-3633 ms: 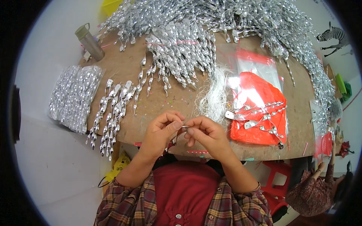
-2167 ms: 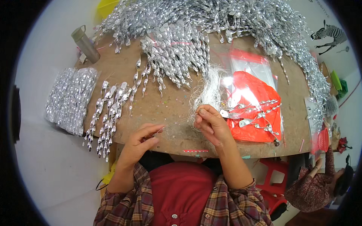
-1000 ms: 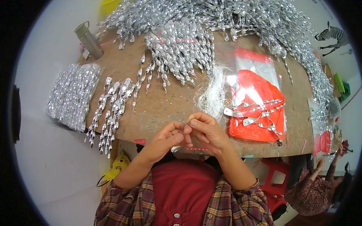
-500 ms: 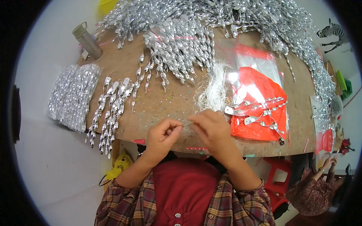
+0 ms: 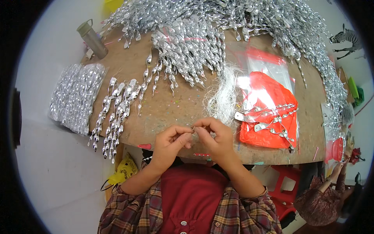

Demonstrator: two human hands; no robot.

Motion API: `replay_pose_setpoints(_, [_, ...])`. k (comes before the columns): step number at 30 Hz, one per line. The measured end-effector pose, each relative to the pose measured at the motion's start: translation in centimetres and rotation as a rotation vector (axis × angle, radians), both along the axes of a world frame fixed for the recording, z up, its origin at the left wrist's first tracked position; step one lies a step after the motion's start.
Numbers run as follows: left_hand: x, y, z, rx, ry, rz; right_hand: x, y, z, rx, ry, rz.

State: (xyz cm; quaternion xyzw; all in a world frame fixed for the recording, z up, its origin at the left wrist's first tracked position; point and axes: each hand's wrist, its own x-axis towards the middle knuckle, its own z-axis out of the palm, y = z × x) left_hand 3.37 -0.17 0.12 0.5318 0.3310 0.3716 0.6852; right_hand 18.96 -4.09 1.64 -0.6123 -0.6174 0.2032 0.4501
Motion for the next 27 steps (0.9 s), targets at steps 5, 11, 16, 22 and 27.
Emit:
replay_pose_setpoints(5, [-0.3,0.0,0.1,-0.15,-0.089,-0.007,0.0,0.2,0.5,-0.282,0.931,0.162])
replay_pose_setpoints(11, [-0.2,0.0,0.5,-0.212,-0.14,0.022,0.5,0.2,-0.1,-0.294,0.891,0.169])
replay_pose_setpoints(16, [0.0,0.0,0.4,-0.233,-0.152,0.006,0.7,0.0,0.1,-0.298,0.856,0.166])
replay_pose_setpoints(22, [0.2,0.1,0.4,-0.264,-0.153,-0.005,0.9,-0.1,-0.1,-0.295,0.846,0.17])
replay_pose_setpoints(27, [0.3,0.1,0.0,-0.296,-0.178,-0.012,1.0,-0.4,-0.1,-0.344,0.866,0.186])
